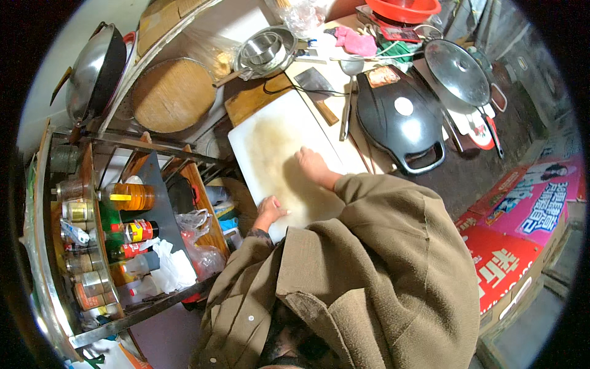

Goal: The person cleans a white cutting board by scraping it with a cleaver, wiping it with a paper towel, and discarding debris into a bucket. The person then uses a wet paper towel to wipe the board again and places the used paper towel aside.

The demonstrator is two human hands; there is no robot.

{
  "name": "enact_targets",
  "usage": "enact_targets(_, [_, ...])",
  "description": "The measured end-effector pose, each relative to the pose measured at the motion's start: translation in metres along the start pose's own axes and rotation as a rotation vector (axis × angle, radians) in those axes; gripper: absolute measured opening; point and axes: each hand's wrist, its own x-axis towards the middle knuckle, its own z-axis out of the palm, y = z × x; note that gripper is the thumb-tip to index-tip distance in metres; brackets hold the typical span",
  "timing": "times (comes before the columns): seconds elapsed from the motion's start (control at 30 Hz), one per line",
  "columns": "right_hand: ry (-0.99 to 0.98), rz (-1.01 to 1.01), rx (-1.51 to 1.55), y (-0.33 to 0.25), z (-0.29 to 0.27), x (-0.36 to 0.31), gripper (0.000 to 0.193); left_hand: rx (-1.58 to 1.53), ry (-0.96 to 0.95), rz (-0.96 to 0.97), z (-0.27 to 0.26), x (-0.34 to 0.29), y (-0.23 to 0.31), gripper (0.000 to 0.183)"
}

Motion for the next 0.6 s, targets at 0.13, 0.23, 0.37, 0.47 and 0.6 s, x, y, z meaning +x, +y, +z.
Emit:
enact_targets(0.13, [-0.080,-0.015,0.202,-0.025,-0.002,-0.085,0.011,-0.016,-0.005,0.011,0.001,0.004,-0.003,0.054])
enact_targets(0.23, [-0.097,0.189,0.118,-0.014,-0.022,-0.126,0.022,-0.060,-0.003,-0.002,0.006,0.005,-0.006,0.052])
enact_targets(0.37, [0.123,0.484,0.012,0.020,-0.061,-0.174,0.038,-0.050,0.040,0.020,0.010,0.003,-0.008,0.050])
enact_targets(0.47, [0.360,0.627,-0.001,0.042,-0.082,-0.190,0.030,-0.053,0.046,0.032,0.009,0.003,-0.006,0.050])
enact_targets(0.6, [0.208,0.782,-0.112,0.070,-0.089,-0.173,0.043,-0.039,-0.007,0.001,0.009,0.006,-0.006,0.051])
